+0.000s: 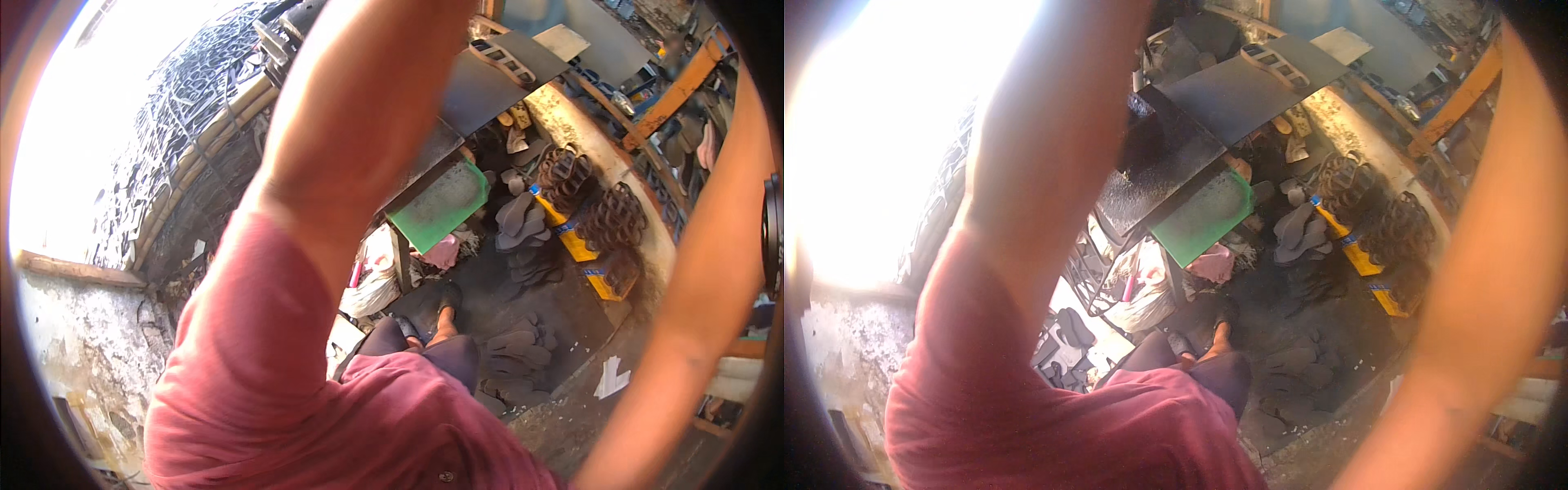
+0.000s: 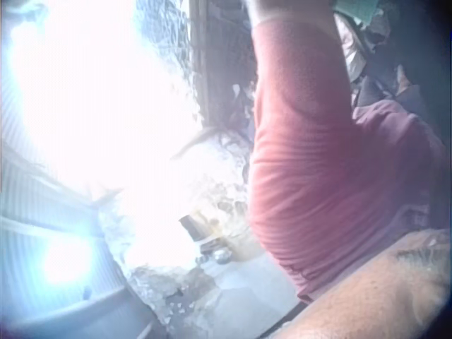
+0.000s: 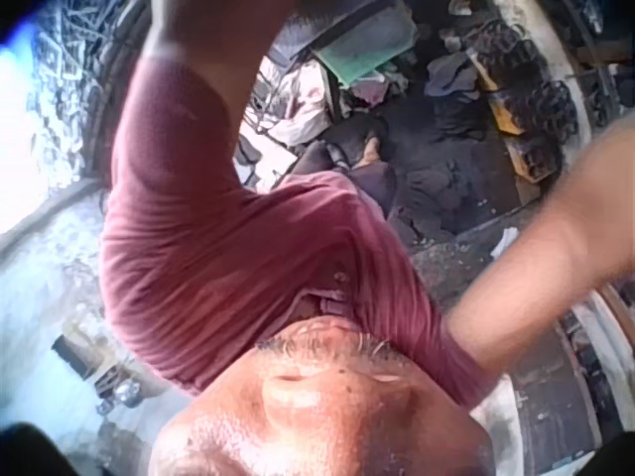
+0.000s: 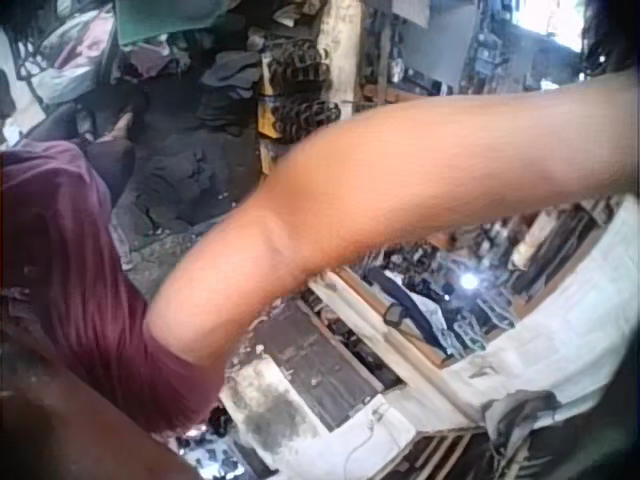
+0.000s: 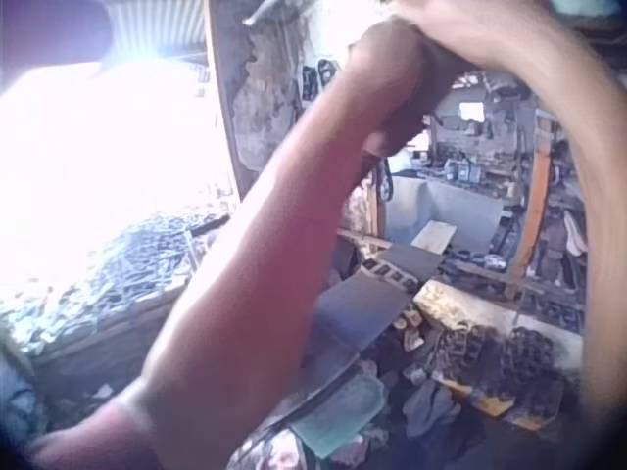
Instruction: The person uses a manual press machine to cut shoe soles from a green material. They repeatedly place the material under the press, operate the lever, and remove the cut soles. The cut soles are then stacked on the floor.
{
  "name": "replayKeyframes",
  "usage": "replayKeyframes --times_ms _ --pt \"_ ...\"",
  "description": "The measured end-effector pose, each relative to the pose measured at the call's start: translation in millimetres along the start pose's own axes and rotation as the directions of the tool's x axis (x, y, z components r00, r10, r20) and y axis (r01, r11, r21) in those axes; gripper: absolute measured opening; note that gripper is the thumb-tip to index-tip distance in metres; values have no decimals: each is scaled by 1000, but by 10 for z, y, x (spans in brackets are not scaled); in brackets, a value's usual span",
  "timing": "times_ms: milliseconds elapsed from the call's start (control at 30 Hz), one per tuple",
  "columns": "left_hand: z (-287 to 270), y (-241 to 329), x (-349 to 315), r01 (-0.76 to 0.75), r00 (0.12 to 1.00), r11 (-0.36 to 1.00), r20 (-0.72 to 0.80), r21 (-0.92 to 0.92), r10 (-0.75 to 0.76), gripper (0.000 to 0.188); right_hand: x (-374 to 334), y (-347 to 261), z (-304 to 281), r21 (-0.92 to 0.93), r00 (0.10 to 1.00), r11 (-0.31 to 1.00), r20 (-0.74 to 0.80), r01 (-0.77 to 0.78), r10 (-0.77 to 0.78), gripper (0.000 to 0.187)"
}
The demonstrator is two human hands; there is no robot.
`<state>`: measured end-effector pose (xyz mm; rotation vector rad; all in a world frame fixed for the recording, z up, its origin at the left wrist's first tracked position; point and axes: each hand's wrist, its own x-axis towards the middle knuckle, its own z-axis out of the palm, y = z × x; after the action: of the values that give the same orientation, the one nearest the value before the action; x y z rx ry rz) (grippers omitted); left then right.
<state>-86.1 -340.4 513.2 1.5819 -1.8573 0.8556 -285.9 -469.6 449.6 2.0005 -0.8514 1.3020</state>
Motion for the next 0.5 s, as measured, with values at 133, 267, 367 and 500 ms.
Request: replayKeyframes --times_ms 133,267,367,500 --pt "1004 791 -1024 -103 994 991 11 -84 104 16 -2397 -248 200 -130 921 915 36 -382 389 45" --pt "2511 519 -3143 -269 699 962 677 -50 231 20 -4415 -2097 539 275 844 824 379 -495 381 62" --pt "2305 555 -3056 -255 856 912 364 -322 368 40 -4045 -1704 259 94 723 825 543 -557 427 72" --pt "1205 813 -4404 538 791 725 554 -430 -258 67 -2744 -933 -817 -154 865 965 429 -211 258 76"
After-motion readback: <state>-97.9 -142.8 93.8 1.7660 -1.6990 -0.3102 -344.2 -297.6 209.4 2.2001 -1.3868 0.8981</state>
